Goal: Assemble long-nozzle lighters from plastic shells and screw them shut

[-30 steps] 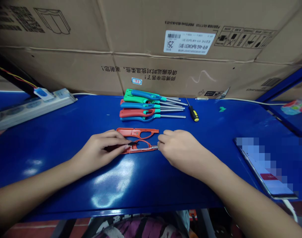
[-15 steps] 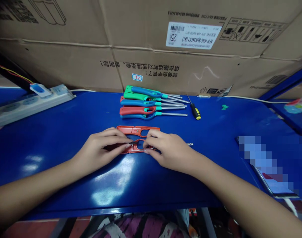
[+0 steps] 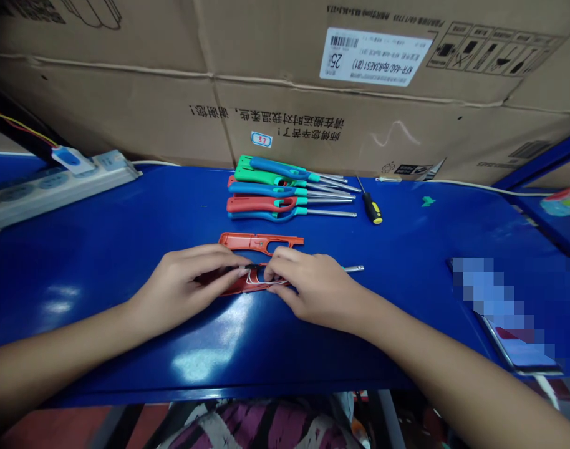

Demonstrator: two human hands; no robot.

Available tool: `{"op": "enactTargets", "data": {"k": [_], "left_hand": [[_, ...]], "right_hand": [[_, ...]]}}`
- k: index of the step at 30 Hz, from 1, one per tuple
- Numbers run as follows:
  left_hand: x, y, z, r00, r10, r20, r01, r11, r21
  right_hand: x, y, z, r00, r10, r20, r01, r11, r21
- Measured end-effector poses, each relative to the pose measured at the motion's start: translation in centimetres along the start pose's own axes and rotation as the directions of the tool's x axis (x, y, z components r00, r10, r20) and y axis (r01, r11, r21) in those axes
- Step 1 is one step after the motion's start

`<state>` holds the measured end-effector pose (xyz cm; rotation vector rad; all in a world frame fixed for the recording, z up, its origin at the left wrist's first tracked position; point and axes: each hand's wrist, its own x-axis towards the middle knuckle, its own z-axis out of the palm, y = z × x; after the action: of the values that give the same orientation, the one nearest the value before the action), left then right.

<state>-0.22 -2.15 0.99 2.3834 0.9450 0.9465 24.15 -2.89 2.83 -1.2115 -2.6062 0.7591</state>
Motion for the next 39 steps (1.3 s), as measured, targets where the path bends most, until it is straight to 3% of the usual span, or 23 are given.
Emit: {"op": "enactTargets", "data": {"k": [10,21,29,39], "left_hand": [[0.0,0.2,-0.2,0.999,0.002,0.035,-0.001,1.0,-0.028],[0.0,0.7,-0.3,0.998,-0.037,0.052,0.039,0.999,-0.027],[-0.1,0.9,-0.4,0.995,-0.062,0.078,0.063,0.998,-0.018],[-0.1,1.2,-0.6,0.998,-0.049,0.032,0.05,0.999,-0.018]], "right_hand": [[-0.1,-0.3,0.2,0.999,0.004,-0.043,-0.006,0.999,-0.042],[-0.1,-0.3,0.2,0.999,0.015,-0.031,-0.017,0.999,-0.041],[-0.2,-0.8,0.5,1.0,0.008,0.016,-0.006,0.989,-0.145],[-0.2,-0.6,0.5,0.998,0.047,-0.035,-0.048,0.999,-0.011]]}}
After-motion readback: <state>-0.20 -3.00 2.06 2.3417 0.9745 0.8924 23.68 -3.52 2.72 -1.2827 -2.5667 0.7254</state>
